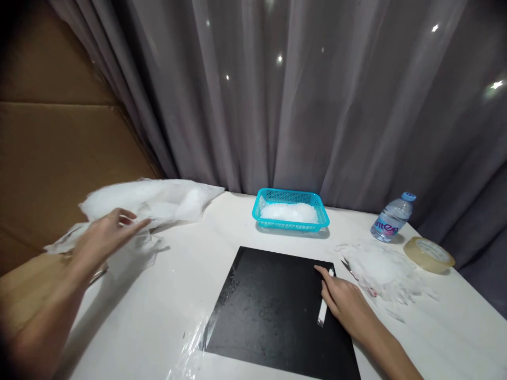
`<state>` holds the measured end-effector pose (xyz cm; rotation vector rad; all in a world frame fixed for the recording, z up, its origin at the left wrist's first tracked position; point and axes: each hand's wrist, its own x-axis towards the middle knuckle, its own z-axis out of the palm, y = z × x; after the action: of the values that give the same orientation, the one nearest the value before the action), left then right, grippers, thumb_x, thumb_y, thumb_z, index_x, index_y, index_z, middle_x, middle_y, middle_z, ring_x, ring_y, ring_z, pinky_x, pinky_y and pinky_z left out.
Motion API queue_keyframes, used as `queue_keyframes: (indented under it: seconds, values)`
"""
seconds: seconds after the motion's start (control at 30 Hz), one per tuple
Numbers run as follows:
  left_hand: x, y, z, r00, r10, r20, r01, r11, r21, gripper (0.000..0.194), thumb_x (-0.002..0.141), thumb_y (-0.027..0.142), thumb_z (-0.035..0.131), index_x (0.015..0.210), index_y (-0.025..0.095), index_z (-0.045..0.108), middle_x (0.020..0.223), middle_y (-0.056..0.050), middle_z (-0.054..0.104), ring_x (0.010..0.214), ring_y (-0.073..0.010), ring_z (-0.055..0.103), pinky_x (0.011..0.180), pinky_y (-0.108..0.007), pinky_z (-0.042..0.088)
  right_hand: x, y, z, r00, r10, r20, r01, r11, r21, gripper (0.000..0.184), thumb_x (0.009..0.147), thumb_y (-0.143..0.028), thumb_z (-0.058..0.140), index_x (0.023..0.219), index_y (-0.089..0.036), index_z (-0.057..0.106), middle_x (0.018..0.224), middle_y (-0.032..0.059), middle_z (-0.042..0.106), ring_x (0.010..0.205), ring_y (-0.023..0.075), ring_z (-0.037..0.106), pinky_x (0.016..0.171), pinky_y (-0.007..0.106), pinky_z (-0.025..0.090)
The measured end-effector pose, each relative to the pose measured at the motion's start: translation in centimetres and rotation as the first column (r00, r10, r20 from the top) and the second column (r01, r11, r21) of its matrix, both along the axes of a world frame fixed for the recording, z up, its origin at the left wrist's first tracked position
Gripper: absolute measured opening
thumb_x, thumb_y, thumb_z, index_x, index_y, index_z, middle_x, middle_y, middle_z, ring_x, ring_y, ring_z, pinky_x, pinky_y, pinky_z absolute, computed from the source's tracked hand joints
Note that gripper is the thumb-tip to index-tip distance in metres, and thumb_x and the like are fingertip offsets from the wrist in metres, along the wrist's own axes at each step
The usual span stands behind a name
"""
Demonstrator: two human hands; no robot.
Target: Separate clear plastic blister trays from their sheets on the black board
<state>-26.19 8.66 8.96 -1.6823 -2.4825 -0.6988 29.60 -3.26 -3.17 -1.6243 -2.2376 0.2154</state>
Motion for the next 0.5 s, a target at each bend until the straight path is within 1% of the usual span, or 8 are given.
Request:
queue_keyframes:
  seconds: [0.07, 0.13, 0.17, 0.23, 0.3, 0.33, 0.4, 0.5]
  values:
    - [0.8, -0.5, 0.0, 0.997, 0.073, -0.010, -0.074, 0.996, -0.053, 0.046, 0.075, 0.056, 0.068, 0.098, 0.017, 0.058, 0.115, -0.028, 0.070, 0.108, -0.0516, 0.065, 0.088, -0.062, 0.050, 0.0, 0.0, -0.1, 1.000, 0.005, 0.005, -0.005, 1.000, 0.014, 0.047, 0.107, -0.032, 0.030, 0.143, -0.017, 0.055, 0.074, 0.0043, 0.072, 0.068, 0.0260, 0.074, 0.062, 0.034, 0.051]
    - [1.0, -1.0, 0.1, 0.990, 0.142, -0.001, -0.141, 0.985, -0.097, 0.040, 0.071, 0.048, 0.072, 0.088, 0.015, 0.057, 0.106, -0.033, 0.070, 0.104, -0.0571, 0.066, 0.083, -0.064, 0.050, 0.0, 0.0, -0.1, 1.000, 0.008, 0.000, -0.008, 0.999, 0.031, 0.045, 0.106, -0.032, 0.032, 0.142, -0.018, 0.056, 0.071, 0.0025, 0.070, 0.065, 0.0252, 0.074, 0.060, 0.033, 0.050]
    - [0.9, -1.2, 0.1, 0.987, 0.163, 0.012, -0.161, 0.980, -0.114, 0.035, 0.070, 0.044, 0.073, 0.081, 0.016, 0.057, 0.096, -0.032, 0.071, 0.099, -0.0576, 0.067, 0.081, -0.064, 0.050, 0.0, 0.0, -0.1, 1.000, 0.008, -0.001, -0.008, 0.999, 0.040, 0.044, 0.106, -0.032, 0.033, 0.141, -0.018, 0.056, 0.070, 0.0019, 0.070, 0.064, 0.0250, 0.073, 0.059, 0.033, 0.050]
    - [0.7, -1.4, 0.4, 0.985, 0.165, 0.054, -0.158, 0.980, -0.121, 0.029, 0.073, 0.040, 0.072, 0.069, 0.018, 0.055, 0.077, -0.022, 0.070, 0.094, -0.0547, 0.069, 0.079, -0.062, 0.050, 0.0, 0.0, -0.1, 1.000, 0.014, -0.002, -0.014, 0.998, 0.060, 0.043, 0.106, -0.032, 0.034, 0.140, -0.019, 0.057, 0.070, 0.0015, 0.070, 0.064, 0.0250, 0.074, 0.059, 0.033, 0.050]
    - [0.5, -1.5, 0.5, 0.986, 0.122, 0.112, -0.114, 0.990, -0.082, 0.027, 0.082, 0.039, 0.070, 0.070, 0.017, 0.060, 0.073, -0.013, 0.068, 0.096, -0.0482, 0.069, 0.083, -0.058, 0.052, 0.0, 0.0, -0.2, 1.000, 0.020, 0.003, -0.020, 0.997, 0.076, 0.043, 0.106, -0.032, 0.034, 0.139, -0.019, 0.058, 0.070, 0.0016, 0.071, 0.063, 0.0249, 0.074, 0.059, 0.033, 0.051]
    - [0.4, -1.4, 0.5, 0.984, 0.097, 0.146, -0.091, 0.995, -0.046, 0.026, 0.088, 0.039, 0.069, 0.077, 0.015, 0.065, 0.079, -0.010, 0.070, 0.099, -0.0435, 0.070, 0.085, -0.055, 0.053, 0.1, 0.0, -0.3, 1.000, 0.022, 0.006, -0.022, 0.996, 0.083, 0.043, 0.106, -0.032, 0.034, 0.139, -0.019, 0.058, 0.070, 0.0017, 0.072, 0.063, 0.0250, 0.074, 0.059, 0.033, 0.051]
    - [0.4, -1.0, 0.2, 0.973, 0.055, 0.226, -0.067, 0.997, 0.046, 0.027, 0.097, 0.040, 0.067, 0.102, 0.013, 0.071, 0.102, -0.007, 0.072, 0.104, -0.0339, 0.069, 0.089, -0.048, 0.057, 0.1, 0.0, -0.3, 1.000, 0.021, 0.015, -0.022, 0.996, 0.081, 0.043, 0.106, -0.032, 0.034, 0.138, -0.018, 0.059, 0.069, 0.0018, 0.072, 0.063, 0.0253, 0.074, 0.059, 0.033, 0.051]
    - [0.5, -0.3, -0.3, 0.938, 0.003, 0.347, -0.075, 0.978, 0.195, 0.037, 0.101, 0.038, 0.066, 0.130, 0.015, 0.063, 0.130, -0.009, 0.065, 0.110, -0.0272, 0.068, 0.092, -0.046, 0.060, 0.0, 0.0, -0.2, 0.999, 0.003, 0.036, -0.005, 0.999, 0.054, 0.044, 0.106, -0.033, 0.033, 0.138, -0.017, 0.059, 0.069, 0.0026, 0.072, 0.064, 0.0261, 0.075, 0.060, 0.034, 0.051]
